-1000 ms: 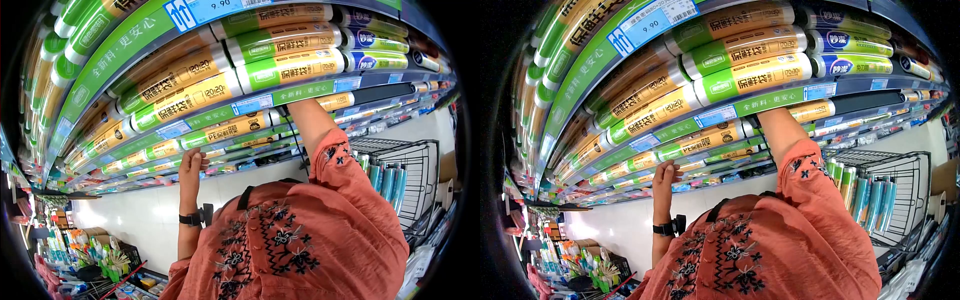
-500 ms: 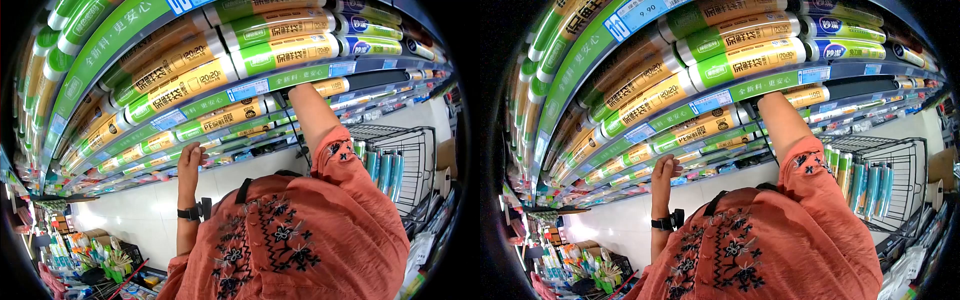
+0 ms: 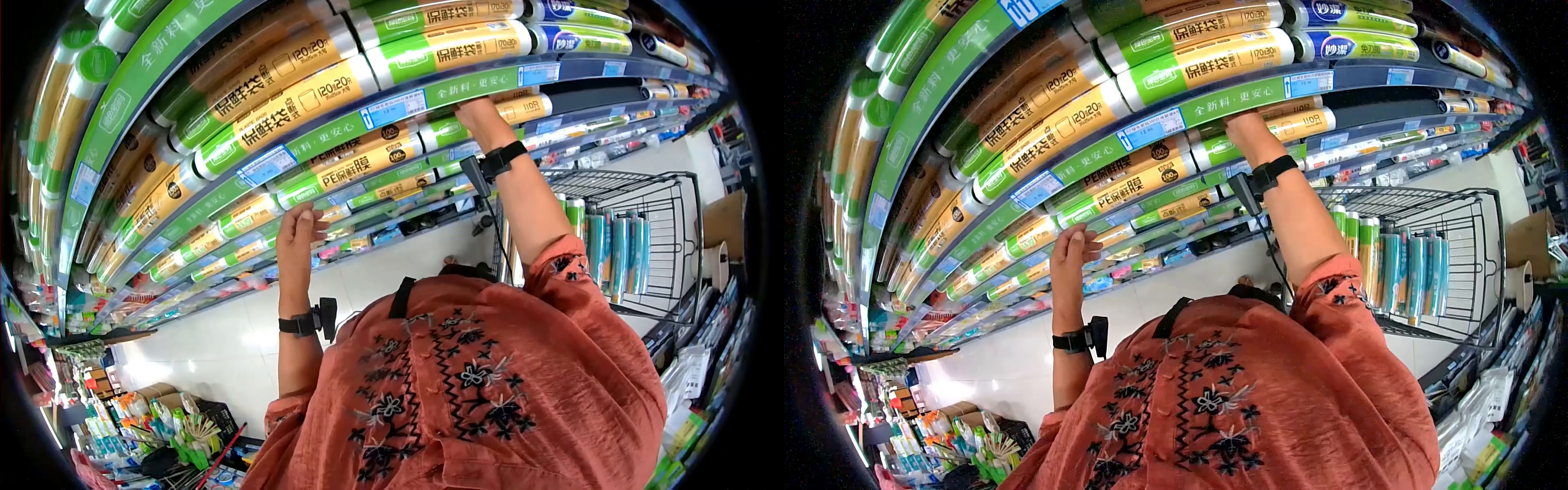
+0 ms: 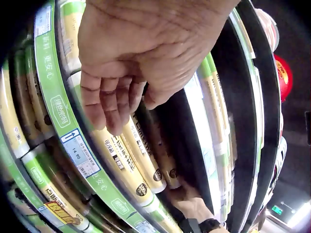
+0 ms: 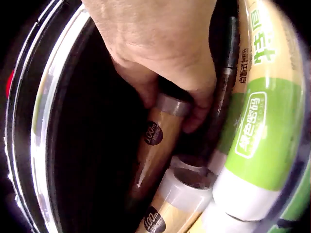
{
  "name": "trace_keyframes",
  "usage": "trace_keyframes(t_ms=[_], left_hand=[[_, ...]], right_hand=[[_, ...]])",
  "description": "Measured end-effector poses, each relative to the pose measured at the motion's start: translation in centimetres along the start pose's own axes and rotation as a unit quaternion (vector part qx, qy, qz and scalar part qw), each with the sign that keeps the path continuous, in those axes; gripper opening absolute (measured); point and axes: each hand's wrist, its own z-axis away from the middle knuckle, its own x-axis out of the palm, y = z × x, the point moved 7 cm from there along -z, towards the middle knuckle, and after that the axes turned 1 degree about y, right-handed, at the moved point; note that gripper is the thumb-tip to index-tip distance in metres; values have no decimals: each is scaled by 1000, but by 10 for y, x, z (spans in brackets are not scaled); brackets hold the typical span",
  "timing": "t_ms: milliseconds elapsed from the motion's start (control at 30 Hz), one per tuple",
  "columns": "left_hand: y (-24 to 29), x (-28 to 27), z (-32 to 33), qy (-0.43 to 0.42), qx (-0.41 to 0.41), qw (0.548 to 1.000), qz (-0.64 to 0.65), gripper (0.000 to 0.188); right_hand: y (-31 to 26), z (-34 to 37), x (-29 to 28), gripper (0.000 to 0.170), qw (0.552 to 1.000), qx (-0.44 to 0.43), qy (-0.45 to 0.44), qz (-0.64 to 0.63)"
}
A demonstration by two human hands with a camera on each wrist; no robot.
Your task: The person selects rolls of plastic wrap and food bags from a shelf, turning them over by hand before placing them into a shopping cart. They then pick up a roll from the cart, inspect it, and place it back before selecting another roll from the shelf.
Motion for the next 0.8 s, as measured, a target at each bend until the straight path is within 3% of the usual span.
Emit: trace_keyframes(t_ms=[167,267,400,467,800], left_hand=[[10,-1,2,-7,13,1000,16,40],[9,-3,-1,-5,15,999,30,38],[8,-11,-15,19,19,998,60,48],[10,-15,-23,29,29,998,56,52],[22,-28,-50,85,57,989,107,47]], right_hand=[[29,11,-18,28,994,73,62,-43],[59,7,-40,25,993,109,47,-29],[23,41,3,25,998,71,0,2],[24,42,8,28,993,71,-25,88],[16,57,31,22,993,83,-58,68]])
